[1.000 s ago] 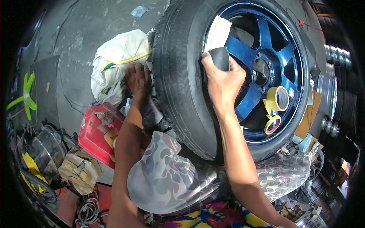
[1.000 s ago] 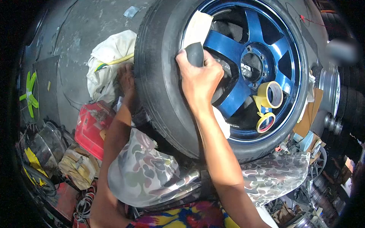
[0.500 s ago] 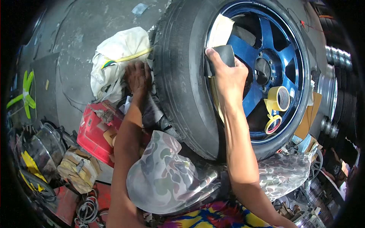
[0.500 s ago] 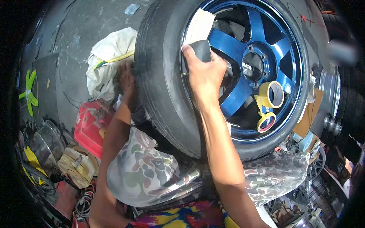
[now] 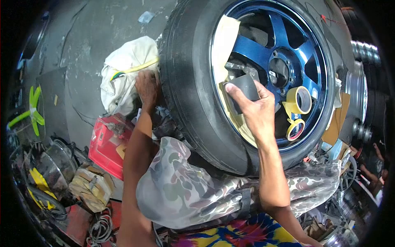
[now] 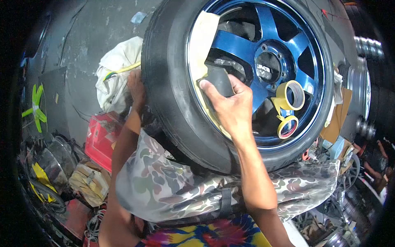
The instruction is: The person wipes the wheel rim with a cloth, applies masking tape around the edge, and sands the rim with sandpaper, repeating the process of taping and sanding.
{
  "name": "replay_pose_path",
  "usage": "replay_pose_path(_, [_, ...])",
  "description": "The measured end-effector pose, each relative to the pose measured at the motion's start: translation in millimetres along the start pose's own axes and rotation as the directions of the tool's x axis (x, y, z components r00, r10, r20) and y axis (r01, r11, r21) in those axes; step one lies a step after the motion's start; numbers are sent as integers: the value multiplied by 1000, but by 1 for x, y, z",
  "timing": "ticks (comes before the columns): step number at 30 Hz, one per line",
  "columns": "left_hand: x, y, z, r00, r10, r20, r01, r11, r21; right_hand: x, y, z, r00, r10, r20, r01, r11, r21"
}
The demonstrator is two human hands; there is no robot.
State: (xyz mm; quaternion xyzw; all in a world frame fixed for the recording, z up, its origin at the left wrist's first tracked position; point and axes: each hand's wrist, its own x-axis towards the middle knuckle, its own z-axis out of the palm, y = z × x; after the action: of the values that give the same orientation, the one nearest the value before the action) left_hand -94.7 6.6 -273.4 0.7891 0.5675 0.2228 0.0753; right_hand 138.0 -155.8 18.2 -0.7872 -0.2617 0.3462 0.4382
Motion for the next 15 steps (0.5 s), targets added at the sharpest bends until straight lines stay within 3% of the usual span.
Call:
replay_pose_path(1, [7,-1,-7,1000,19,-1,-19,1000,6,-3,-9,-7,999,32,8,-33,999,28])
replay_pose_path(3, [19,-7,-24,978,-53,201,88,981,-172,-2,-3,-16,997,55,49,-65,968,241])
replay_pose_path(4, [30,7,-44,980,-148,131,170,970,-176,-4,-3,-20,997,55,44,-65,965,254])
replay_pose_path(6, [52,61,-130,997,-79,5,71,861,-504,-5,-6,-29,994,83,76,-91,991,99])
replay_pose_path(8, [65,106,-189,942,256,-216,-327,844,-426,-1,7,-35,994,56,93,-64,993,95])
replay_pose_path(10, [63,135,-216,783,599,-169,-615,702,-360,-1,-1,-35,987,88,136,-98,992,73])
replay_pose_path(12, [58,162,-235,635,772,29,-730,612,-303,0,2,-37,988,59,144,-76,990,118])
replay_pose_path(13, [56,168,-233,637,771,26,-730,613,-302,1,3,-38,989,36,145,-59,985,164])
replay_pose_path(15, [54,172,-228,571,790,223,-742,613,-271,1,-2,-40,993,38,112,-55,987,152])
